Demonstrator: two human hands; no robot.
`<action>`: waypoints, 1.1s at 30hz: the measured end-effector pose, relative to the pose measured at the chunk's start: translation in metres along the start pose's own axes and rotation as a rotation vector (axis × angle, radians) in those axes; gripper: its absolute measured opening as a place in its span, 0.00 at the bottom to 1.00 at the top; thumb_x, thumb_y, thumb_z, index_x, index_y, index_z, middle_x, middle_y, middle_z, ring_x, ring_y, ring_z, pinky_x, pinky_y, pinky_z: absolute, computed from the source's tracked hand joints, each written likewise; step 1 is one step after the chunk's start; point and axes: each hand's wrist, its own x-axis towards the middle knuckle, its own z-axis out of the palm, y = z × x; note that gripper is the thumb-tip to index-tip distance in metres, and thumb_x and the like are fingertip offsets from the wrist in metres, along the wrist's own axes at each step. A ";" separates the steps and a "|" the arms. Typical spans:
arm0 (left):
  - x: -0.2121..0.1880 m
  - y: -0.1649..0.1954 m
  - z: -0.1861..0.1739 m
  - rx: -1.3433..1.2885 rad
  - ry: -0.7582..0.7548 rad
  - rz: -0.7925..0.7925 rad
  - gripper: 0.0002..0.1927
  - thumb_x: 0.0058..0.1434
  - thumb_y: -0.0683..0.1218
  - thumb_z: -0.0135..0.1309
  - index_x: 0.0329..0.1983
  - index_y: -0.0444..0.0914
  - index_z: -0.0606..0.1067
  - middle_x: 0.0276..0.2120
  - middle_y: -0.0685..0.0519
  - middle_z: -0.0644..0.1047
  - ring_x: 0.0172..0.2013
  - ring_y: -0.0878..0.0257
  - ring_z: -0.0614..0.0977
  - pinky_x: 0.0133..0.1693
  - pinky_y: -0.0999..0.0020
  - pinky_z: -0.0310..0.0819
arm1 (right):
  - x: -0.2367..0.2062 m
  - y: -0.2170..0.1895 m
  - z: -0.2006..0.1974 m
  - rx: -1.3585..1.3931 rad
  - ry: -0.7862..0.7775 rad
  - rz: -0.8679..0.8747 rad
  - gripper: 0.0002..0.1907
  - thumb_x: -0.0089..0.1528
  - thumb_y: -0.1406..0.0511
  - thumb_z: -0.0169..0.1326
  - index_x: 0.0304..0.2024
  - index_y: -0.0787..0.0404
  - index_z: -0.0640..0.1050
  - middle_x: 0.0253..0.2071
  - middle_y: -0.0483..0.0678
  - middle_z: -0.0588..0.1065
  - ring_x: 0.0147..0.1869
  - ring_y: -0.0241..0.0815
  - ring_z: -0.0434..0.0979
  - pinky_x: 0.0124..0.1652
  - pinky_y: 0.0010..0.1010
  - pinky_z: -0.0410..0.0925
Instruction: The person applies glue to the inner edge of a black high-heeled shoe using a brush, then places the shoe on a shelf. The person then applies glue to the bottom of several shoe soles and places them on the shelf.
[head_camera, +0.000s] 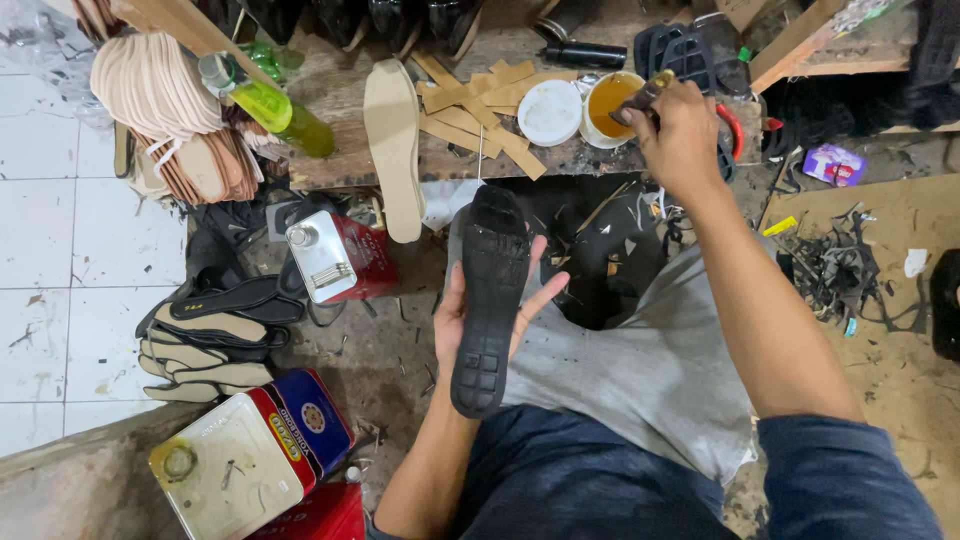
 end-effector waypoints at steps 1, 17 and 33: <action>-0.001 0.000 -0.001 0.006 0.018 0.023 0.29 0.73 0.53 0.48 0.74 0.39 0.61 0.72 0.46 0.64 0.74 0.46 0.57 0.71 0.30 0.43 | 0.000 0.004 0.004 -0.036 -0.009 0.003 0.09 0.66 0.64 0.65 0.40 0.64 0.82 0.42 0.55 0.76 0.50 0.56 0.74 0.46 0.47 0.64; 0.013 -0.011 -0.008 0.285 0.014 0.097 0.33 0.74 0.48 0.45 0.79 0.43 0.51 0.74 0.47 0.59 0.71 0.52 0.63 0.75 0.38 0.45 | 0.005 -0.052 -0.070 0.240 -0.141 0.237 0.09 0.72 0.66 0.59 0.46 0.68 0.80 0.37 0.55 0.75 0.40 0.49 0.75 0.43 0.41 0.66; 0.021 -0.040 0.041 0.714 -0.113 -0.028 0.44 0.75 0.63 0.41 0.85 0.42 0.41 0.78 0.49 0.55 0.76 0.57 0.60 0.77 0.59 0.51 | -0.034 -0.179 -0.110 0.465 0.070 -0.061 0.06 0.70 0.72 0.56 0.49 0.69 0.78 0.45 0.57 0.77 0.47 0.51 0.79 0.49 0.34 0.71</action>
